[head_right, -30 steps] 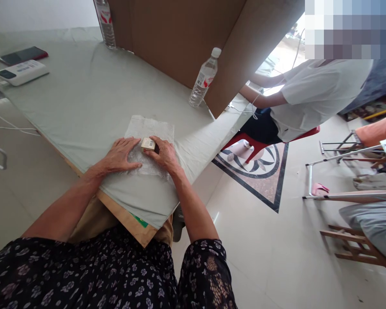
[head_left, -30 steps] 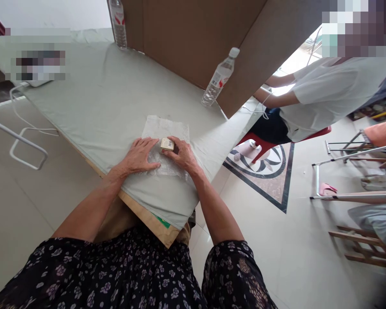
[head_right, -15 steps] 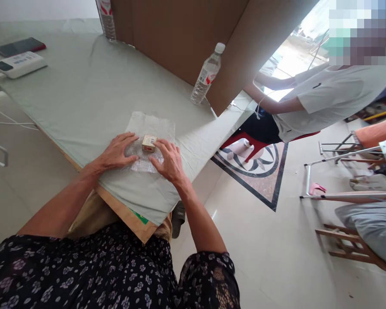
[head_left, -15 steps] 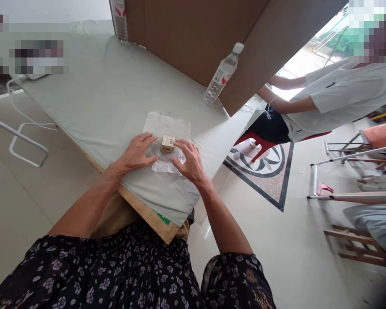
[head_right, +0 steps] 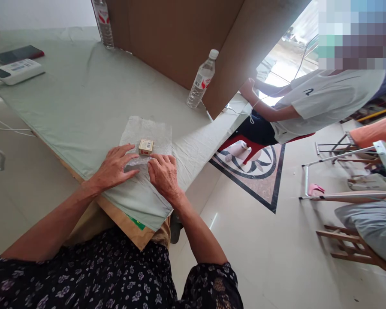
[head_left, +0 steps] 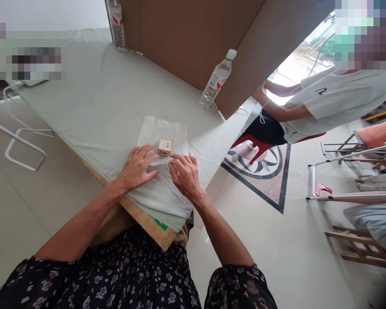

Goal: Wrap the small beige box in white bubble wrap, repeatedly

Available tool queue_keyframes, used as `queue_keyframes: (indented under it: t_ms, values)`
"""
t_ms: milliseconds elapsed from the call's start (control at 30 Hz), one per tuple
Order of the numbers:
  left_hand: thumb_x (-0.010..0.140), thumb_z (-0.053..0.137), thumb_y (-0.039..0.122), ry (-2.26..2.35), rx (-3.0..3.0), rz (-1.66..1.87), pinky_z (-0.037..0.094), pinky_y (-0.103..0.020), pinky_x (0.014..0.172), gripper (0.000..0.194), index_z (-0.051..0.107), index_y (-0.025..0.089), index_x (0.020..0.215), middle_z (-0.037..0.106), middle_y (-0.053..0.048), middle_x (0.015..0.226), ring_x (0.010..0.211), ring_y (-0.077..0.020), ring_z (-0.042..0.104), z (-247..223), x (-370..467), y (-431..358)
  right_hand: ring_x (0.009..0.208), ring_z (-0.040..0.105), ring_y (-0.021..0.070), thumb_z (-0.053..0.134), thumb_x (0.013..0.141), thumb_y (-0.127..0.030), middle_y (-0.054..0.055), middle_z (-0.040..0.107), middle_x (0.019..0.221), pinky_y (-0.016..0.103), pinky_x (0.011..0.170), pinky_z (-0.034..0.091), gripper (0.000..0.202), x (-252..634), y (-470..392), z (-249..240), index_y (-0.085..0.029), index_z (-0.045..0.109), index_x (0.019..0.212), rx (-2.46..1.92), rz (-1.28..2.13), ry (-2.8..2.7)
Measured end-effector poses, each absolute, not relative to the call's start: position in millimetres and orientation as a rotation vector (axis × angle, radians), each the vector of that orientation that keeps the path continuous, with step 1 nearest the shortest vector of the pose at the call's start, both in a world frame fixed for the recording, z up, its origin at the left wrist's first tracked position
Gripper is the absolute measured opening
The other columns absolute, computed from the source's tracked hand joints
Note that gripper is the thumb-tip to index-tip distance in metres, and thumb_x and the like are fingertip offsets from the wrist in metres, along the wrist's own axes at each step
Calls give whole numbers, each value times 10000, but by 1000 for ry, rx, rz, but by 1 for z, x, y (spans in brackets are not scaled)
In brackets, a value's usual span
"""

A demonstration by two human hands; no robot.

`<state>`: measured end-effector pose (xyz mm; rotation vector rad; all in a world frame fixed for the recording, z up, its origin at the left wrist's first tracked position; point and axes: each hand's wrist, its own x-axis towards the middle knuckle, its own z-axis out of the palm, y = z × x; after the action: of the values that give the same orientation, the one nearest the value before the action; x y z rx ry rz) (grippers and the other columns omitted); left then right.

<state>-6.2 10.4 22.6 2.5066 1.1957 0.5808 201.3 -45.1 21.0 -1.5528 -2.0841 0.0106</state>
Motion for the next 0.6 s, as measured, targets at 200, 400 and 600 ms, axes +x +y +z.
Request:
queue_keyframes:
  t_ms: [200, 400, 600]
  values:
    - [911, 599, 294, 1250, 2223, 812, 493, -484, 1144, 153, 728, 215, 889, 720, -110, 1359, 1284, -285, 655, 32, 10, 30, 1111, 675, 278, 569, 1017, -305, 101, 748, 1279, 467, 1039, 423, 132, 207, -24, 33, -239, 669, 961, -1584, 49, -2016]
    - [858, 605, 345, 1225, 2019, 873, 587, -398, 914, 169, 699, 205, 847, 731, -115, 1334, 1167, -271, 699, 38, 23, 53, 1209, 675, 286, 620, 966, -329, 103, 725, 1325, 484, 1040, 480, 126, 225, 13, 35, -246, 659, 880, -1576, 326, -1852]
    - [814, 627, 389, 1249, 1819, 889, 561, -388, 923, 233, 711, 194, 911, 794, -92, 1128, 1001, -245, 718, 31, 36, 70, 1057, 721, 231, 655, 872, -320, 84, 781, 1126, 402, 976, 522, 108, 230, 42, 26, -227, 643, 818, -1525, 642, -1671]
